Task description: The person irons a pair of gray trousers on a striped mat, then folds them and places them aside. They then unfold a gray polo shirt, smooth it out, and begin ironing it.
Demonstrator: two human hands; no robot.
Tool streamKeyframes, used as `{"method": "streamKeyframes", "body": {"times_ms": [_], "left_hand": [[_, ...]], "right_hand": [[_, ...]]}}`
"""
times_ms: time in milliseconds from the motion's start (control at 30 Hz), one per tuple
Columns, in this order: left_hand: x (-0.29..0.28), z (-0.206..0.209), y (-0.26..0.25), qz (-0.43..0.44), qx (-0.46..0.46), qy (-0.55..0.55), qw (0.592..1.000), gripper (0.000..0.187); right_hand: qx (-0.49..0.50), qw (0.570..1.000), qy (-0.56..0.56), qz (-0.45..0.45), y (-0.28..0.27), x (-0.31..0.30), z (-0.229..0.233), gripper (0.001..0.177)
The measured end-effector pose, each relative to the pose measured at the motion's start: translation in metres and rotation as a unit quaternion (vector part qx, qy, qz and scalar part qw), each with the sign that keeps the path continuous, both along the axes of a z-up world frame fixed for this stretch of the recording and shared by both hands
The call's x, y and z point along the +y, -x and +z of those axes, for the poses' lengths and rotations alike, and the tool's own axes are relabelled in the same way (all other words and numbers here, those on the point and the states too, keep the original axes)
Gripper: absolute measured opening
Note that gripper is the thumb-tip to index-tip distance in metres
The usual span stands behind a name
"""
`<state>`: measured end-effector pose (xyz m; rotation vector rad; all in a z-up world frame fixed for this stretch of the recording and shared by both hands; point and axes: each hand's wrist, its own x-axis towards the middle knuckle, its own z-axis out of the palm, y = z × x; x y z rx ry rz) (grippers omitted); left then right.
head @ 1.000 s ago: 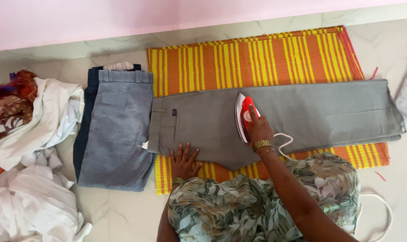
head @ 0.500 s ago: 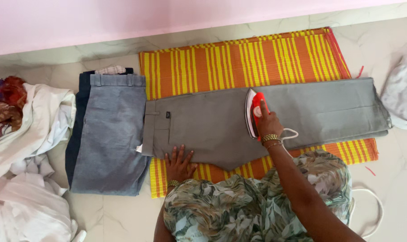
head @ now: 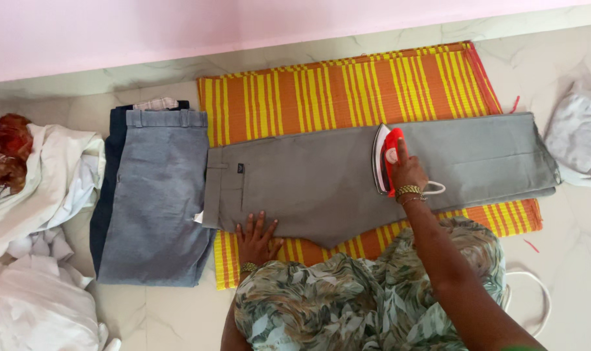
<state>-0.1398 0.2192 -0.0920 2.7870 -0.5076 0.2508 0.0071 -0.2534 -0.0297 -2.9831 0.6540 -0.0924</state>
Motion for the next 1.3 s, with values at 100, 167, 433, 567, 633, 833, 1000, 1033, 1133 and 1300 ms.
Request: {"method": "streamKeyframes", "body": {"times_ms": [100, 167, 433, 567, 633, 833, 1000, 1033, 1133, 1300], "left_hand": [[0.0, -0.003, 0.0, -0.003, -0.013, 0.007, 1.0, 0.065], [0.0, -0.004, 0.0, 0.002, -0.015, 0.006, 1.0, 0.064], [0.001, -0.012, -0.002, -0.004, -0.026, -0.009, 1.0, 0.063], [0.006, -0.015, -0.004, -0.012, -0.02, -0.036, 0.999, 0.064], [0.006, -0.016, -0.003, 0.0, -0.019, -0.024, 1.0, 0.066], [0.009, -0.016, -0.003, 0.032, -0.017, -0.001, 0.999, 0.075], [0.025, -0.007, 0.0, -0.02, -0.002, -0.075, 0.997, 0.08], [0.029, -0.007, -0.004, -0.029, 0.043, -0.1, 0.994, 0.081], [0.049, 0.0, -0.017, -0.108, 0.1, -0.242, 0.959, 0.069], [0.09, 0.045, -0.026, 0.142, 0.41, 0.07, 0.898, 0.077]], "right_hand": [[0.02, 1.0, -0.006, 0.009, 0.014, 0.001, 0.007, 0.076], [0.028, 1.0, -0.005, 0.009, 0.036, 0.004, 0.01, 0.079], [0.039, 0.999, 0.016, -0.013, 0.051, -0.018, 0.01, 0.078], [0.028, 0.999, -0.001, -0.017, 0.02, -0.033, 0.015, 0.076], [0.051, 0.998, -0.04, 0.001, 0.019, -0.04, 0.016, 0.078], [-0.068, 0.947, -0.275, 0.154, 0.051, -0.089, -0.007, 0.091], [0.008, 0.942, -0.272, 0.198, 0.089, -0.119, -0.016, 0.101], [0.076, 0.952, -0.236, 0.179, 0.095, -0.124, -0.018, 0.088], [0.131, 0.976, -0.098, 0.141, 0.113, -0.145, -0.018, 0.046], [0.134, 0.984, 0.078, 0.091, 0.127, -0.198, 0.008, 0.02]]}}
